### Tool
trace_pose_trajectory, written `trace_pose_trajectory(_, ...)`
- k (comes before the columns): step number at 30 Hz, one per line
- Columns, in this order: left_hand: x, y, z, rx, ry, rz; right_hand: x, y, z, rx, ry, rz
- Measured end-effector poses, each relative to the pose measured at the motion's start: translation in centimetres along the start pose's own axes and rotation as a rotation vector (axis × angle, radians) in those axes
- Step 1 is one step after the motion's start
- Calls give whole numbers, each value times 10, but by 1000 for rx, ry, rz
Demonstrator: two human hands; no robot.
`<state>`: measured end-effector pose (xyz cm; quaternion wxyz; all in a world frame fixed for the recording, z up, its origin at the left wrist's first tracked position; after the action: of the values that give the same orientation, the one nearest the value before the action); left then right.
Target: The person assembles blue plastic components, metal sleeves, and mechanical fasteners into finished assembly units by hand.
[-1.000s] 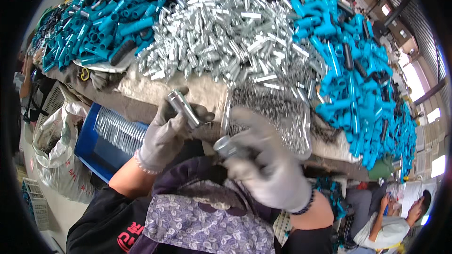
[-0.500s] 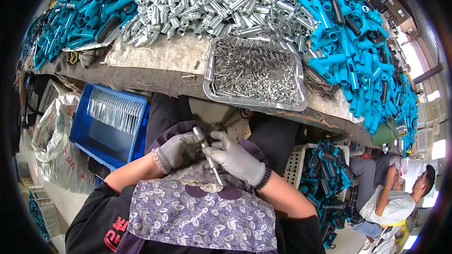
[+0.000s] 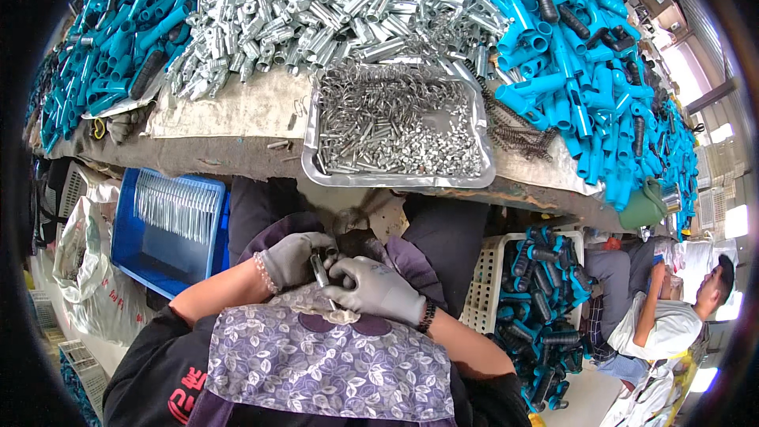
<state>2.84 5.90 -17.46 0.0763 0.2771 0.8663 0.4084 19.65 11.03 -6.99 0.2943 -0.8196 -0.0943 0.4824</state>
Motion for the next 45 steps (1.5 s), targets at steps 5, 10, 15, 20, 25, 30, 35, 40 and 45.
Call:
trace_pose_trajectory(5, 9, 9, 8, 111, 239, 230, 4, 5, 9, -53, 150, -183)
trace_pose_trajectory(10, 12, 33, 8, 62, 350, 166, 11, 12, 13, 123, 251, -88)
trace_pose_trajectory(15, 31, 26, 17, 94, 321, -392, 18, 27, 14, 246, 227, 540)
trace_pose_trajectory(20, 30, 22, 14, -98, 252, -377, 21, 16, 16, 216, 255, 650)
trace_pose_trajectory(25, 19, 23, 7, -185, 310, -92, 21, 18, 11, 328, 374, 993)
trace_pose_trajectory(30, 14, 8, 16, 5, 112, -147, 30, 9, 16, 373, 340, 1422)
trace_pose_trajectory(35, 13, 21, 5, -122, 89, -168, 16, -7, -2, 237, 135, 961)
trace_pose_trajectory(40, 13, 20, 4, -108, 46, -298, 2, -23, -11, 112, 70, 697)
trace_pose_trajectory(45, 15, 23, -1, 17, 88, -264, -4, -39, -18, 247, 38, 520)
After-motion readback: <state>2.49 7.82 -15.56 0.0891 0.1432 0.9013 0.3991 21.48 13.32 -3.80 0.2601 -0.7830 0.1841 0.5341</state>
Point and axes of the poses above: each hand's wrist, its own z-axis towards the middle knuckle, its own y-axis out of the palm, x = y × z, the point moved 2 cm from there along z, towards the middle knuckle, and after that the axes turned 8 degrees about -z, right-handed, at the moved point
